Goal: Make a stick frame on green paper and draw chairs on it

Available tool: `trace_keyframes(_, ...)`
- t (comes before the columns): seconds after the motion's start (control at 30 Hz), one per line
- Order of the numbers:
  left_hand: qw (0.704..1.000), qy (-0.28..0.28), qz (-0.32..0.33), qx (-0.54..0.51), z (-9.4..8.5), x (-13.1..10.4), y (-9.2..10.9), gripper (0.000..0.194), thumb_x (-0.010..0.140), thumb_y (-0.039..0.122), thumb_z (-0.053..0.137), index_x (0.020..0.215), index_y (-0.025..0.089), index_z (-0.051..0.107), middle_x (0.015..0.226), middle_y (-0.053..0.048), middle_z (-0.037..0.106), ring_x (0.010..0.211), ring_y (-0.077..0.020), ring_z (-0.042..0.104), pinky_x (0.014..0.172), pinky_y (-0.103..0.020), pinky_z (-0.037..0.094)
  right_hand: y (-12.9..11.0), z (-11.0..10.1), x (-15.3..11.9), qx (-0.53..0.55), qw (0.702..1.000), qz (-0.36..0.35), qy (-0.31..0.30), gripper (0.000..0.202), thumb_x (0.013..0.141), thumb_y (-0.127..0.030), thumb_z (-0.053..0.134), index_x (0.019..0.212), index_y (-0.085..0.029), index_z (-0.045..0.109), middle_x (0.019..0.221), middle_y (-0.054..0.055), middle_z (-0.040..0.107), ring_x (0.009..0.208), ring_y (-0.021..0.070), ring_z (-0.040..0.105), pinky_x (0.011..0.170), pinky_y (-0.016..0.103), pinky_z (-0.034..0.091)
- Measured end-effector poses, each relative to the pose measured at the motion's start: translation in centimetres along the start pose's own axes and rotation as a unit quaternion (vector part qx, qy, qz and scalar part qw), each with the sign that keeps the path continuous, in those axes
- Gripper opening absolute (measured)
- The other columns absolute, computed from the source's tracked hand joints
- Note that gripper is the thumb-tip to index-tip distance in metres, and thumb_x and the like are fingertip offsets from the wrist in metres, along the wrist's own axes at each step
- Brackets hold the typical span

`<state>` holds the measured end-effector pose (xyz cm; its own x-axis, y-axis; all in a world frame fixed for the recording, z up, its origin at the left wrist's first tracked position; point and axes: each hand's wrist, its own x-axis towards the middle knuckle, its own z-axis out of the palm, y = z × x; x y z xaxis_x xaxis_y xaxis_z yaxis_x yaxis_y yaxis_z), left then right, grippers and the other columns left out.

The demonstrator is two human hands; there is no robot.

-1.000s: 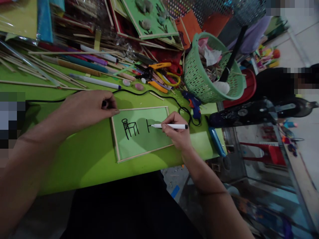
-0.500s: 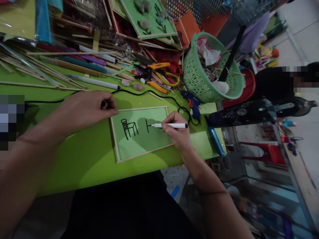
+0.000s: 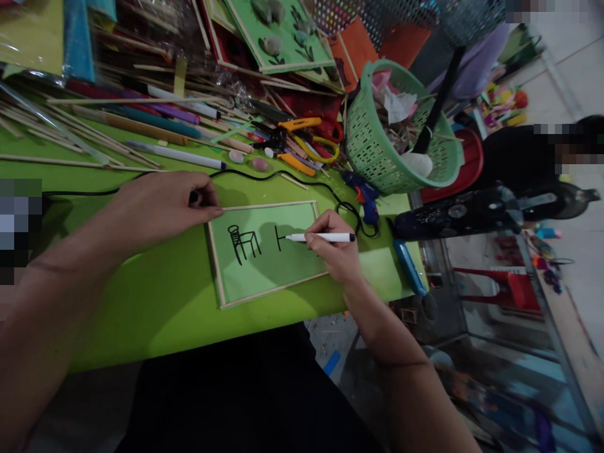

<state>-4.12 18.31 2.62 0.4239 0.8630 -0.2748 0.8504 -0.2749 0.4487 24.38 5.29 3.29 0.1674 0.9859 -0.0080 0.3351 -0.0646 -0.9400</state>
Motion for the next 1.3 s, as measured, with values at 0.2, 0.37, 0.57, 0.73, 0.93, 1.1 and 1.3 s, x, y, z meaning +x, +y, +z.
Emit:
trace_keyframes(0.2,1.0,0.0,0.004,-0.003,0.1,0.1,0.0,0.039,0.084,0.059,0.062,0.1,0.026,0.074,0.09,0.0,0.074,0.077,-0.0214,0.064,0.066,-0.034,0.037,0.1,-0.1,-0.1,-0.002,1.0,0.003,-0.007,0.014,0.078,-0.031,0.072,0.075,-0.024,0.06,0.064,-0.005,0.058,0.058,0.0121,0.047,0.055,0.028,0.035)
trace_keyframes(0.37,1.0,0.001,-0.005,0.004,0.2,0.1,-0.2,0.041,0.083,0.061,0.062,0.101,0.026,0.074,0.092,0.0,0.075,0.078,-0.0217,0.064,0.066,-0.034,0.037,0.5,-0.2,-0.2,0.008,1.0,0.004,-0.008,0.013,0.077,-0.029,0.072,0.073,-0.024,0.06,0.064,-0.005,0.058,0.059,0.0127,0.048,0.055,0.029,0.034)
trace_keyframes(0.57,1.0,0.005,0.002,-0.003,0.3,0.2,-0.3,0.041,0.082,0.063,0.06,0.098,0.027,0.074,0.089,0.0,0.075,0.076,-0.0215,0.065,0.064,-0.034,0.038,1.2,-0.4,-0.3,0.046,0.999,0.006,-0.021,0.011,0.077,-0.026,0.073,0.073,-0.025,0.062,0.064,-0.005,0.058,0.06,0.014,0.051,0.06,0.032,0.041)
trace_keyframes(0.73,1.0,0.004,0.003,0.0,0.2,0.2,-0.3,0.041,0.083,0.062,0.061,0.099,0.026,0.074,0.089,0.0,0.075,0.076,-0.0206,0.064,0.065,-0.033,0.037,1.1,-0.4,-0.3,0.047,0.999,0.003,-0.026,0.01,0.075,-0.026,0.072,0.071,-0.025,0.064,0.065,-0.004,0.059,0.062,0.0146,0.052,0.06,0.031,0.043)
trace_keyframes(0.93,1.0,0.001,-0.005,-0.002,0.2,0.1,-0.1,0.038,0.084,0.058,0.063,0.1,0.026,0.074,0.088,0.0,0.075,0.077,-0.0209,0.064,0.065,-0.032,0.036,0.7,-0.3,-0.3,0.035,0.999,0.008,-0.024,0.011,0.073,-0.029,0.071,0.069,-0.025,0.062,0.064,-0.004,0.058,0.062,0.0154,0.052,0.06,0.032,0.044)
trace_keyframes(1.1,1.0,-0.003,-0.004,-0.005,0.2,0.1,-0.2,0.04,0.084,0.06,0.063,0.102,0.026,0.075,0.09,0.0,0.075,0.078,-0.0213,0.064,0.066,-0.033,0.037,1.4,-0.5,-0.3,0.06,0.998,0.007,-0.015,0.012,0.075,-0.031,0.073,0.072,-0.026,0.062,0.062,-0.005,0.057,0.057,0.0137,0.048,0.057,0.031,0.043)
trace_keyframes(1.3,1.0,0.0,-0.001,0.0,0.2,0.2,-0.4,0.04,0.084,0.061,0.062,0.1,0.026,0.074,0.09,0.0,0.075,0.077,-0.0212,0.064,0.065,-0.033,0.036,1.5,-0.5,-0.2,0.104,0.995,0.001,0.003,0.017,0.079,-0.035,0.076,0.076,-0.025,0.063,0.061,-0.006,0.061,0.054,0.0115,0.049,0.052,0.027,0.038)
